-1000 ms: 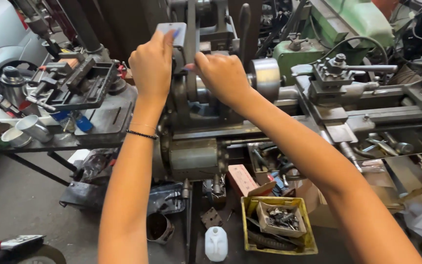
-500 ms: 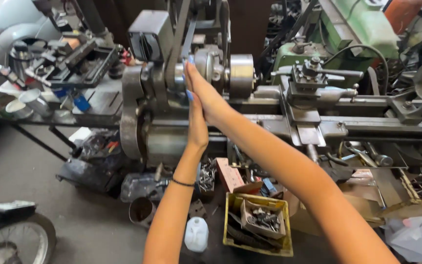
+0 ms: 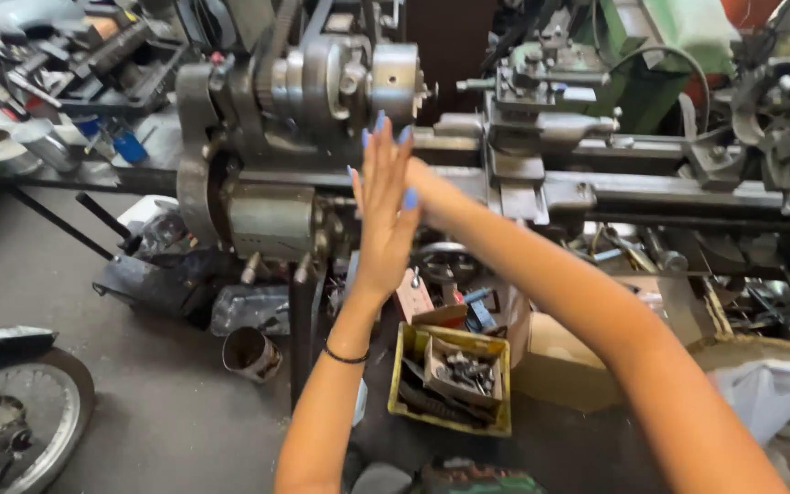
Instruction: The person operates a metal lathe, using a wrench to tighten bolts on the chuck and turning handwheels to adjust the carriage. They then use a screwdriver to make fine adjustments to the chuck and retrieve a tool from a drawer.
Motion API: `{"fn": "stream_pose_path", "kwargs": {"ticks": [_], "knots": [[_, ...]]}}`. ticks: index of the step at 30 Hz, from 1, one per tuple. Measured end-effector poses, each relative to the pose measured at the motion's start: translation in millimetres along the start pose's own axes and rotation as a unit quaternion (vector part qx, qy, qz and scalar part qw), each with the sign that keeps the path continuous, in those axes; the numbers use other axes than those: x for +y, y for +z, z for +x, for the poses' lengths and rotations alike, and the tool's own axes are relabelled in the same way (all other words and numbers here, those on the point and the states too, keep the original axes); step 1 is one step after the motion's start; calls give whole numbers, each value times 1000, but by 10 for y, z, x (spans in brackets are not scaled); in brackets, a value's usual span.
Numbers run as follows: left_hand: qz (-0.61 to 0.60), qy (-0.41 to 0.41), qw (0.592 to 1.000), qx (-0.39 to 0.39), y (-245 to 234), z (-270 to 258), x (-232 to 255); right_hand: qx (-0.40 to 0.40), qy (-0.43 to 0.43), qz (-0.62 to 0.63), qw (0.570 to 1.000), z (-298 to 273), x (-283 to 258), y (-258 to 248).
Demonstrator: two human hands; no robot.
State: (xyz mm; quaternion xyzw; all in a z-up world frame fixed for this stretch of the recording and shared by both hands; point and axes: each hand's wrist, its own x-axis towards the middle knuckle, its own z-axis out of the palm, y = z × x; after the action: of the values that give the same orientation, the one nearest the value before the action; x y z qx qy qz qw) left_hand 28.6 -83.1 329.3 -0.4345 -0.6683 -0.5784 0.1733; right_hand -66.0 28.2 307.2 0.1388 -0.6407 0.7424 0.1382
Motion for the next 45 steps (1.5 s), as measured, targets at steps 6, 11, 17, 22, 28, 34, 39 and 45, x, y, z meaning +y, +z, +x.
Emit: {"fn": "stream_pose_path", "kwargs": {"ticks": [6,11,17,22,28,34,39,45], "knots": [[90,-108,989,47,237,-420,-450,-4,88,-224,971,-763,-718,-745],[64,-230,970,39,419,-1038,-1175,57,82,-265,959,-1335,-1245,-1043],[55,-348,934,55,585,-1776,-2040,151,89,-201,964,-1950,-1245,-1355],[213,-268,938,44,614,-1747,-2188,207,112,-221,946,-2307,-774,-1828],[248,-197,949,-1,595,-1332,-2553,223,120,-205,946,-2323,-633,-1924],[336,-230,908,-96,667,-1214,-3200,217,124,-220,943,-2325,-556,-1944],[394,-289,840,-236,824,-975,-2954,222,174,-241,928,-2259,-758,-1757],[456,-401,751,-261,1095,-736,-2858,215,157,-240,934,-2205,-788,-1668]]}}
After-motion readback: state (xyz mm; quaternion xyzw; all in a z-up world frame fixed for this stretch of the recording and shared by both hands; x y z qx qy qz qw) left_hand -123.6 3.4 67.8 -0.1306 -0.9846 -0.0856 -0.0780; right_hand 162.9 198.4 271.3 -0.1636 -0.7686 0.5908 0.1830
